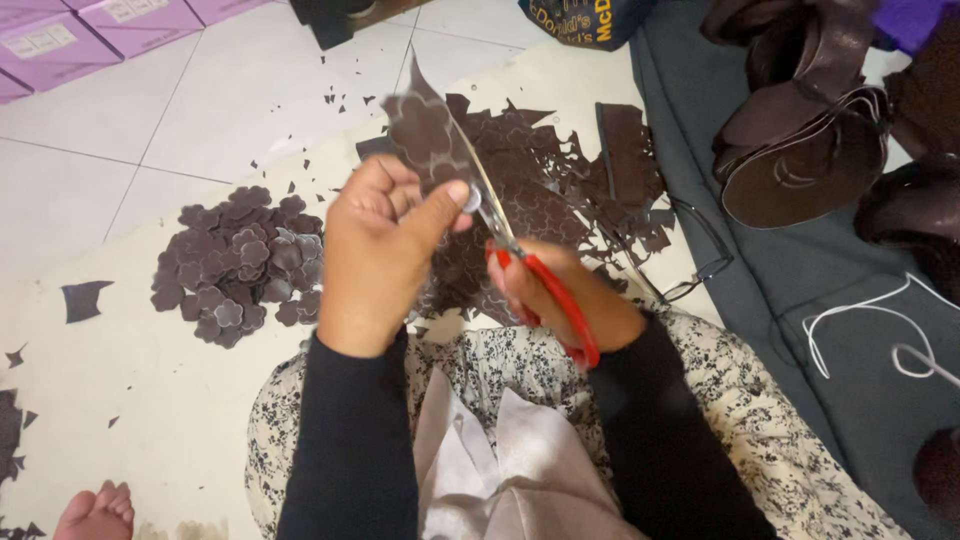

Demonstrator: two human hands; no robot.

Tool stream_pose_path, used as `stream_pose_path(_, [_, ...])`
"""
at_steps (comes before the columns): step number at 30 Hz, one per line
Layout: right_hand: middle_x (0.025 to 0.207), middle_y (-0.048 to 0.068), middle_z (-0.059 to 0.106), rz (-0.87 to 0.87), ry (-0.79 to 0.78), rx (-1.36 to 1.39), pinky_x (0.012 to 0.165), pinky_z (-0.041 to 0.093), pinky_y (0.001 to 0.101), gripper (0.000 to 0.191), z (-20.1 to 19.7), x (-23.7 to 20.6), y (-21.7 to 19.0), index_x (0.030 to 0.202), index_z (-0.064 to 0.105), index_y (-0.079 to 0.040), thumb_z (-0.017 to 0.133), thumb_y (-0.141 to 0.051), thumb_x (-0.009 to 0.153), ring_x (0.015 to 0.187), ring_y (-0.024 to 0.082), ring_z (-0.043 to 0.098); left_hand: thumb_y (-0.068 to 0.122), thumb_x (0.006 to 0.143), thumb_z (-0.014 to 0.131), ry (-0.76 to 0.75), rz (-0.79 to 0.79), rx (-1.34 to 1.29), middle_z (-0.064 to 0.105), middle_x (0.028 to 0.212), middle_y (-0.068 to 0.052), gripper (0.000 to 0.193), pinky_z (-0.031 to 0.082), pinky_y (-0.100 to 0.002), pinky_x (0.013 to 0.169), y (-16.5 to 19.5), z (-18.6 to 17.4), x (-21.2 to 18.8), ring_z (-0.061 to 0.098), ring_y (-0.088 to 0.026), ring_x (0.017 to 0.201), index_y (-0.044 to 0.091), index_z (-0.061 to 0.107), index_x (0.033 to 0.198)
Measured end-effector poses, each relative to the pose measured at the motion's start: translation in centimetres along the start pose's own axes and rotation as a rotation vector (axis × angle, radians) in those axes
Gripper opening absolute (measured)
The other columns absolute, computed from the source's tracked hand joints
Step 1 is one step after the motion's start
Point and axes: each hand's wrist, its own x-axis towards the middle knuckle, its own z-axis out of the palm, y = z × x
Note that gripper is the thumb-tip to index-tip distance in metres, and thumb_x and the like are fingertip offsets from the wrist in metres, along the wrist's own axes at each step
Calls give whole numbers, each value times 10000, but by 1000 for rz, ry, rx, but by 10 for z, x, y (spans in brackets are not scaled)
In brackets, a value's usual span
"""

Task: The person sits on the floor and uses red-handled scissors to cut flower-shaped pieces from a brown patterned sheet. The cut shapes are placed in a growing pile to the left, while the remaining sheet is repositioned as needed.

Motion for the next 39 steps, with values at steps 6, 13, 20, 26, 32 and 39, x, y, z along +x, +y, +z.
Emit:
stream_pose_path(6, [737,-52,406,-137,96,-224,576,368,258,550,1,-28,22,885,505,-99,508,-628,1035,676,68,411,-13,963,701,105,-67,-123,722,961,-50,94,583,-247,746,-28,16,-22,664,-75,812,13,635,1024])
stream_pose_path(13, [734,-53,425,-204,130,-179,572,359,270,462,3,-30,21,928,527,-92,504,-540,1038,664,60,411,-21,959,691,156,-63,-254,734,1018,-63,154,554,-268,804,-35,33,-26,672,-107,876,-3,667,1110])
stream_pose_path(20, [777,-35,430,-338,287,-260,651,365,278,470,20,-24,24,983,524,-55,461,-507,1096,738,78,412,-14,964,676,210,-97,-458,726,1051,-76,170,557,-287,821,-44,46,-27,683,-135,907,7,668,1133])
stream_pose_path(26, [763,-5,482,-245,328,-221,644,386,305,494,30,-23,29,993,563,-37,454,-511,1078,729,101,433,2,950,680,251,-98,-475,729,1056,-48,188,545,-281,844,-46,49,-34,674,-121,927,27,668,1136])
stream_pose_path(32, [763,-8,470,-225,285,-299,651,402,300,526,21,-24,33,953,538,-42,443,-545,1073,732,103,454,21,953,701,259,-112,-407,728,1023,-31,163,512,-261,799,-51,39,-34,657,-106,887,43,675,1112])
stream_pose_path(39, [695,-21,465,-69,235,-102,535,396,278,472,22,-22,34,992,563,-71,474,-535,1006,602,87,454,12,960,702,249,-117,-345,714,1021,-22,186,462,-240,738,-51,36,-31,615,-89,840,45,684,1142])
